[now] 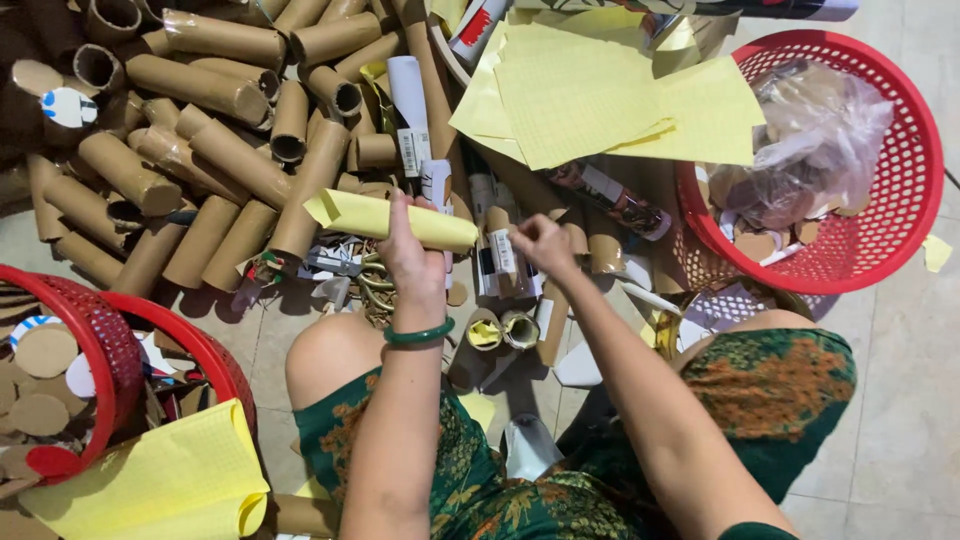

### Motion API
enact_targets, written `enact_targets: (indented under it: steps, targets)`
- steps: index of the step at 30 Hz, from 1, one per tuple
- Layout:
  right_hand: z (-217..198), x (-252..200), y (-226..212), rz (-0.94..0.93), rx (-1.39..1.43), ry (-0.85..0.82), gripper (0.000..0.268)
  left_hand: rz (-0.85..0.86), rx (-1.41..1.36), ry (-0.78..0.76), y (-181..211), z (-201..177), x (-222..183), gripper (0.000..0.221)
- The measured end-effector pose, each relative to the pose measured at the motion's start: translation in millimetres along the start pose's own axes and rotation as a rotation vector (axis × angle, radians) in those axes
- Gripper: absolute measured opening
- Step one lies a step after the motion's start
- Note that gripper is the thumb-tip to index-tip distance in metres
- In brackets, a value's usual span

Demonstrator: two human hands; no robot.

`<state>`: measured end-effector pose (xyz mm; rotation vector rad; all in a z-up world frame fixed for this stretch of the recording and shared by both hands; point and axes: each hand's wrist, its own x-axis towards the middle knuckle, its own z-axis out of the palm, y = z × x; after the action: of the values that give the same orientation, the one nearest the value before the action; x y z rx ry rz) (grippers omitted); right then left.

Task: Wrapping cardboard tubes with yellow paper and securing the ends with cardboard discs and tape.

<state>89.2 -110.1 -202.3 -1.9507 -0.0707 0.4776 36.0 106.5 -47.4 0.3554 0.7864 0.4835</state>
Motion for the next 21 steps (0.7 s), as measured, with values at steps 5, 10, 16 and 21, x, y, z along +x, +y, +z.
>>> enact_targets:
  steps: [5, 10, 16, 21]
  targets:
    - [36.1, -20.8, 8.4, -0.024, -0.469, 0.144, 0.075, 0.045, 0.08, 0.061, -5.6, -7.9, 7.2, 0.021]
    - [17.6, -22.3, -13.6, 0.16, -0.485, 0.092, 0.093, 0.061, 0.019, 0.107, -4.5, 2.3, 6.7, 0.022]
    - [-43.9, -70.8, -105.5, -0.27, -0.311, -0.203, 0.074, 0.316, 0.13, 0.05, -8.3, 13.5, 1.1, 0.038]
    - [-46.9, -93.9, -137.0, -0.355, -0.307, -0.186, 0.074, 0.59, 0.59, -0.182, -21.5, 12.6, -18.3, 0.043]
